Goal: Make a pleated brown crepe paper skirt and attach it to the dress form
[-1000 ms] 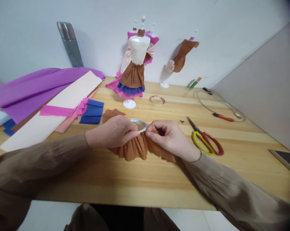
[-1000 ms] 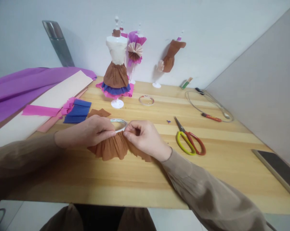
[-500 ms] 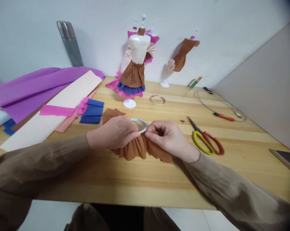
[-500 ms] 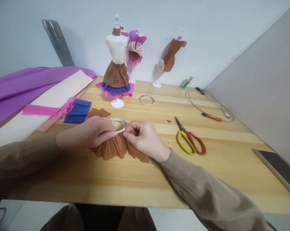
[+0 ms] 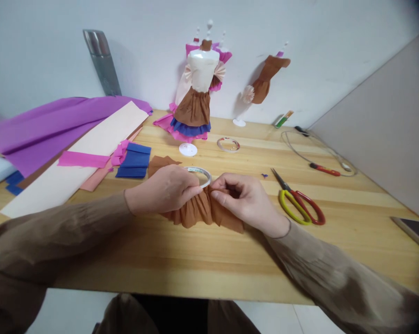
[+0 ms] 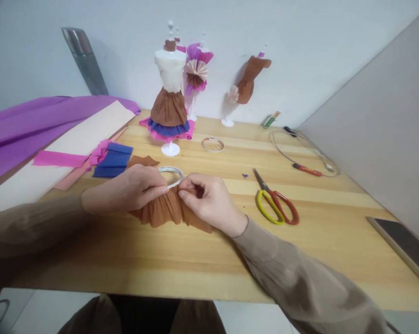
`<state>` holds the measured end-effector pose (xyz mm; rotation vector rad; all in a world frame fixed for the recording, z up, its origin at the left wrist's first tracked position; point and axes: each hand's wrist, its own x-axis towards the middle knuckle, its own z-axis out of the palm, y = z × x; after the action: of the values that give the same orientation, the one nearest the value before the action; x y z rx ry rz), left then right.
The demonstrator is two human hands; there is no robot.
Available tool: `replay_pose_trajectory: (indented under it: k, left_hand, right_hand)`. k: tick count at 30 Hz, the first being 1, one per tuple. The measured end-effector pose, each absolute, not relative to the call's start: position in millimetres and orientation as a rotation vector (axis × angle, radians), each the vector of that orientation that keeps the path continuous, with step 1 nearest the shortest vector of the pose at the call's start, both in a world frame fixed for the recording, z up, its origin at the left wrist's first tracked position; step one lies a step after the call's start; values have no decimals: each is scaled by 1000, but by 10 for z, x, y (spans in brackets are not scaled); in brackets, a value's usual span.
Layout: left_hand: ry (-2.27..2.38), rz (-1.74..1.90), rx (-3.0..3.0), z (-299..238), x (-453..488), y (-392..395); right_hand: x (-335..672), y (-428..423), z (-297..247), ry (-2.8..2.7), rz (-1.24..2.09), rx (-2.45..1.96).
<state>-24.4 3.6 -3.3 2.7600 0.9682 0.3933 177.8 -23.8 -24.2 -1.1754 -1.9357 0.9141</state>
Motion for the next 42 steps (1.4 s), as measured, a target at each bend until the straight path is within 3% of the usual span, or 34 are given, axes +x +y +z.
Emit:
replay_pose_trajectory:
  k: [5,42]
  left_hand:
    - [949,416,2749,-35,-251,34]
    - [954,424,2831,-53,-244,34]
  right_hand:
    - [1780,-217,-269,-1874,1035,-1156]
    - [1768,-215,-287,-1803,993,-1147]
